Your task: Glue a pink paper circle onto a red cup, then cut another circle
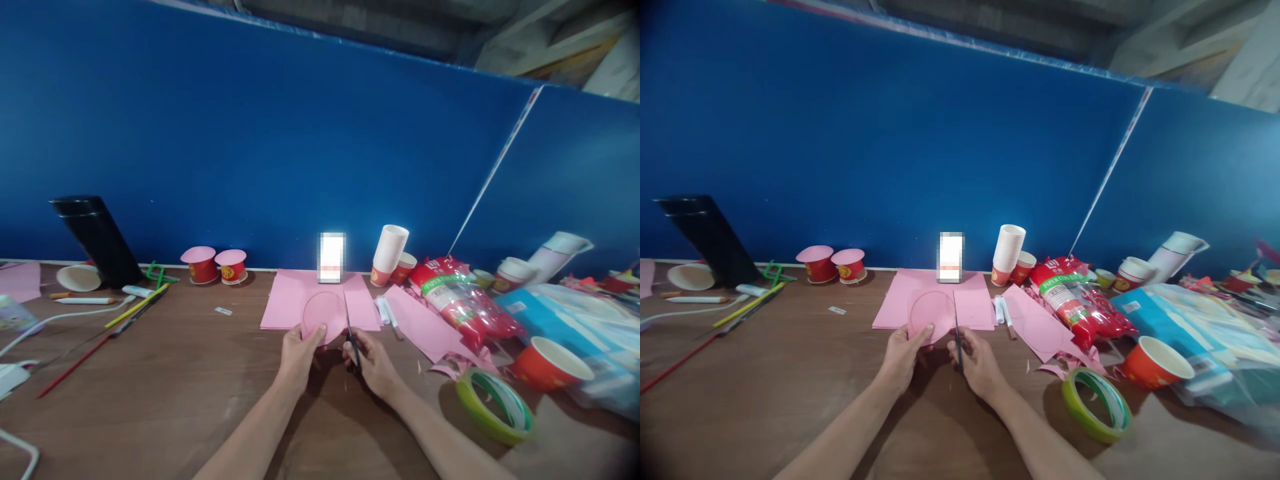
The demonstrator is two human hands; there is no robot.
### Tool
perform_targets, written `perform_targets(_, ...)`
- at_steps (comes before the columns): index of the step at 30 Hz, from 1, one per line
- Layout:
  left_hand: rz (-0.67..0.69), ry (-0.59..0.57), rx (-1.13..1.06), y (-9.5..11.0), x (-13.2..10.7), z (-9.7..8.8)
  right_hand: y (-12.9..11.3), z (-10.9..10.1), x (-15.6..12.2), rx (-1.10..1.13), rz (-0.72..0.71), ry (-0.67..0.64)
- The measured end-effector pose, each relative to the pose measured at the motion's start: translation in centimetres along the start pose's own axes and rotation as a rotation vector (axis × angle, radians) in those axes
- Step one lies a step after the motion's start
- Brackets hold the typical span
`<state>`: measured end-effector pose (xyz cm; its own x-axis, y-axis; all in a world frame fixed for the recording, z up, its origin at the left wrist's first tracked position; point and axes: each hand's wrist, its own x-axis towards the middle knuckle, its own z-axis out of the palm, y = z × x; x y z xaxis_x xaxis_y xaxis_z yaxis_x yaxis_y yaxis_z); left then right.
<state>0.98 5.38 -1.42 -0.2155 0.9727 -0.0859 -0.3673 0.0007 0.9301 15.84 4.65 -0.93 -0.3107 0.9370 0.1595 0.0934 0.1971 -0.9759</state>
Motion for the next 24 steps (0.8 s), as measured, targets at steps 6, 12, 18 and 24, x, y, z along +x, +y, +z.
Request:
perform_targets(6,0.010,-0.013,-0.015,-0.28,0.15,-0.12,0.32,-0.05,0.09,0.010,0.006,0.007)
perform_targets(12,0.025,-0.031,-0.034,-0.32,0.13,-0.14,0.33,-0.14,0.09,0.008,0.002,0.003)
perform_targets(18,0.008,-0.025,-0.023,-0.24,0.17,-0.17,0.39,-0.14,0.10,-0.005,0.008,0.012)
perform_targets(24,-0.005,-0.011,-0.059,0.05,-0.02,-0.03,0.41,-0.14,0.10,0.006,0.019,0.005)
